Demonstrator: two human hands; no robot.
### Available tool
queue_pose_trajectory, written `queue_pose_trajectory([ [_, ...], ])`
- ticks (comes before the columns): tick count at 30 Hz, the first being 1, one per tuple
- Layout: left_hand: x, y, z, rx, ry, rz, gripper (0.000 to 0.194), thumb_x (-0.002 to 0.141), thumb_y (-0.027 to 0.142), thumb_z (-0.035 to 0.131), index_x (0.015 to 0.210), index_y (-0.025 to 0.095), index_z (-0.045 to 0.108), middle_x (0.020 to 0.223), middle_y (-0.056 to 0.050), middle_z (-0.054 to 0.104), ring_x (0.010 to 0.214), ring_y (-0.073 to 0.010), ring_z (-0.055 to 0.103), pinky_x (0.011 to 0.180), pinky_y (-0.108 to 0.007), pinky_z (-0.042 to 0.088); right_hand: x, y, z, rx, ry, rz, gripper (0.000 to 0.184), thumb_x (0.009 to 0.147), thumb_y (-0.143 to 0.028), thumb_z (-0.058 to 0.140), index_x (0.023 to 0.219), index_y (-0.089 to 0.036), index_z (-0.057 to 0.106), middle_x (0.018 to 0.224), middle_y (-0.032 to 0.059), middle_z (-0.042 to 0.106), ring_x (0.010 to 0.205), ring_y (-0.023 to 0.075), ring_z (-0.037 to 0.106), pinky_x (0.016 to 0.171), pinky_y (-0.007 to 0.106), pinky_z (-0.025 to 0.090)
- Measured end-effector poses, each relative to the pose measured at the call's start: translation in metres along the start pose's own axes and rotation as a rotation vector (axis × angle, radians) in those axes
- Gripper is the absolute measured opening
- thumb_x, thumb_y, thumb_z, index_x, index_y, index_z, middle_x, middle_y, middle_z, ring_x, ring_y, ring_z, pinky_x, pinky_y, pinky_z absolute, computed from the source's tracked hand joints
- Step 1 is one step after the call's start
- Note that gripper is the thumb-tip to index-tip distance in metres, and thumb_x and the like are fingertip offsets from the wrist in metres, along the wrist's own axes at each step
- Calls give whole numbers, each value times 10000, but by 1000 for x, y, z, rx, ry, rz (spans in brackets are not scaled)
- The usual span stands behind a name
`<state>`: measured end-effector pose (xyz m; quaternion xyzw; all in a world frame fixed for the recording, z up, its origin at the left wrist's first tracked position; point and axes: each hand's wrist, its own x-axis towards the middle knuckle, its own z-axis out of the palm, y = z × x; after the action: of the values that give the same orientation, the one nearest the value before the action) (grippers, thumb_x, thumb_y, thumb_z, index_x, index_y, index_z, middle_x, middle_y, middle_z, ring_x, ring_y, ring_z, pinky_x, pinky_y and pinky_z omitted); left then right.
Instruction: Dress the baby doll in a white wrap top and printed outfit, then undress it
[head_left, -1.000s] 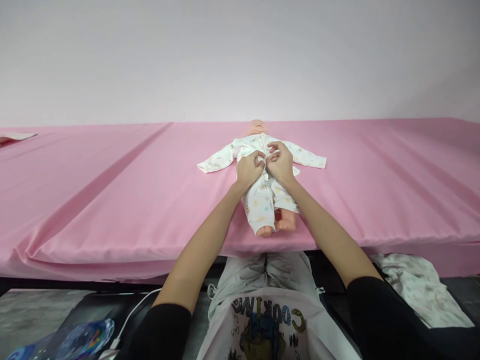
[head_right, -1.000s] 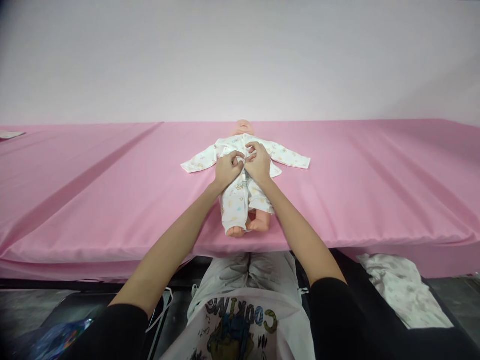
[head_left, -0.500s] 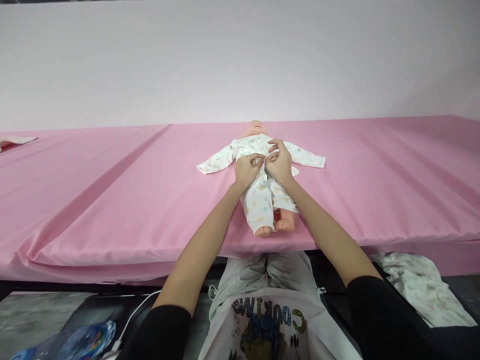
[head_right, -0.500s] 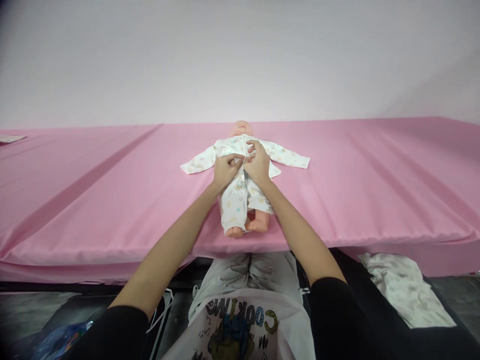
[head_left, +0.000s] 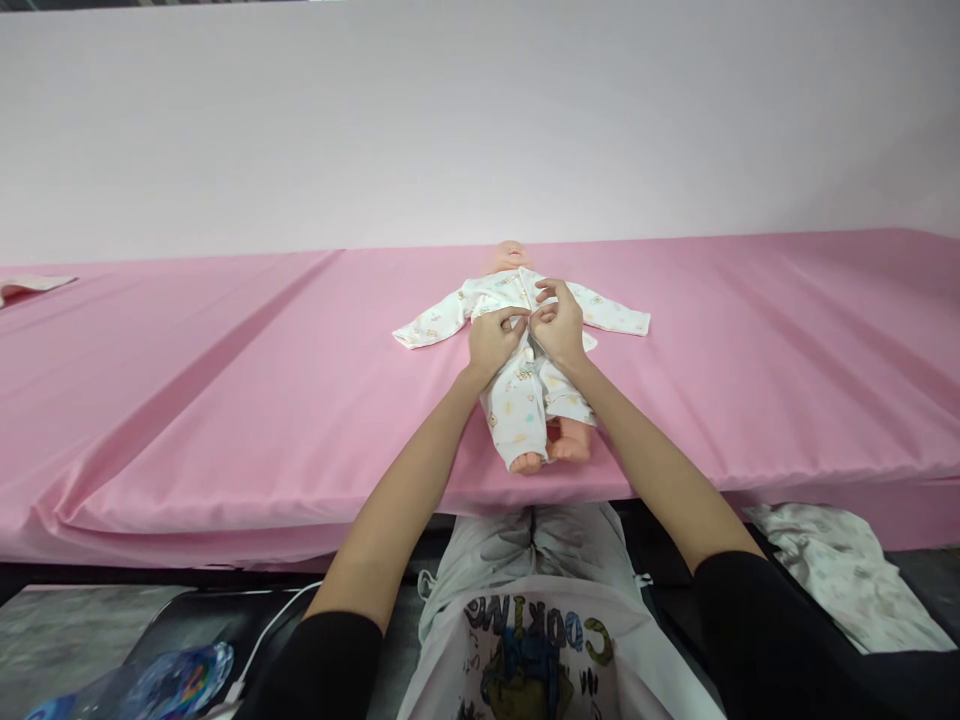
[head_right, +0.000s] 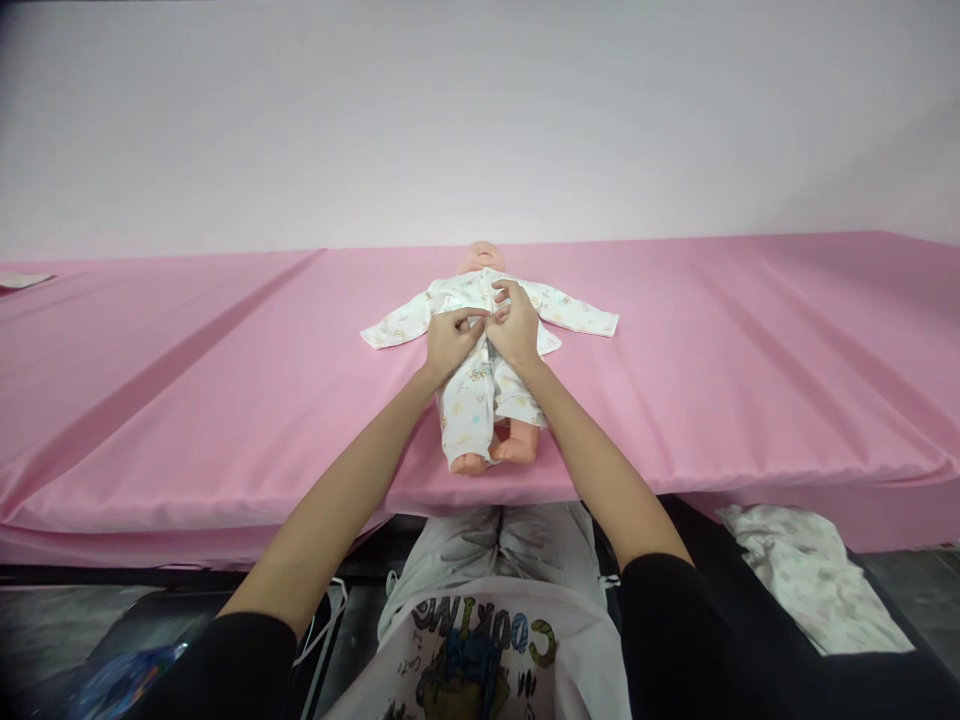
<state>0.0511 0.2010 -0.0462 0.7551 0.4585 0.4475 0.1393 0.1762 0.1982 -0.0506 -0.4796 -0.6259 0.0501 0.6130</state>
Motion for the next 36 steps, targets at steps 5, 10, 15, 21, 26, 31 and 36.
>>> queue_pose_trajectory([
  [5, 0, 0, 0, -33, 10, 13, 252, 779, 312, 528, 908, 236, 731, 466, 45, 386, 490, -113, 378, 520, -243, 293, 0, 2, 1, 3, -24, -24, 419, 616, -130, 459, 1027, -210, 481, 896, 2, 510, 559, 84, 492, 564, 224, 454],
  [10, 0, 0, 0, -10, -7, 1, 268, 780, 310, 529, 938, 246, 735, 475, 39, 437, 511, -116, 411, 537, -241, 307, 0, 2, 1, 15, -37, -19, 392, 636, -127, 466, 1018, -213, 476, 905, 1, 511, 559, 77, 493, 543, 210, 455],
  [15, 0, 0, -1, 1, -16, -11, 288, 786, 316, 530, 968, 234, 737, 481, 37, 456, 509, -113, 410, 550, -241, 314, 0, 2, 1, 51, -33, -6, 386, 640, -113, 473, 1014, -210, 476, 902, 2, 509, 553, 78, 498, 534, 210, 447],
  [21, 0, 0, 0, 12, -3, 15, 287, 801, 332, 533, 980, 234, 734, 472, 40, 430, 500, -112, 407, 532, -241, 291, 1, 5, 3, 20, -35, -18, 350, 653, -97, 463, 985, -200, 502, 885, 6, 513, 565, 87, 497, 578, 235, 453],
  [26, 1, -1, 2, 13, -1, -4, 257, 794, 360, 553, 909, 225, 738, 478, 37, 442, 512, -115, 432, 528, -242, 290, 2, 6, 3, -3, -20, -29, 369, 634, -53, 439, 959, -205, 530, 866, 2, 522, 576, 95, 488, 618, 251, 458],
  [31, 1, 0, 3, 13, 5, -21, 238, 790, 376, 561, 853, 225, 734, 472, 40, 423, 506, -116, 438, 520, -249, 286, 1, 5, 3, -4, -42, -25, 386, 626, -41, 423, 958, -196, 544, 886, 10, 517, 582, 94, 483, 597, 243, 448],
  [36, 0, 1, 3, 69, -25, -37, 218, 806, 361, 532, 855, 229, 698, 486, 41, 437, 523, -129, 456, 545, -258, 305, 1, 2, 2, -11, -41, -3, 367, 629, -55, 428, 949, -190, 548, 893, 10, 520, 593, 97, 494, 614, 247, 451],
])
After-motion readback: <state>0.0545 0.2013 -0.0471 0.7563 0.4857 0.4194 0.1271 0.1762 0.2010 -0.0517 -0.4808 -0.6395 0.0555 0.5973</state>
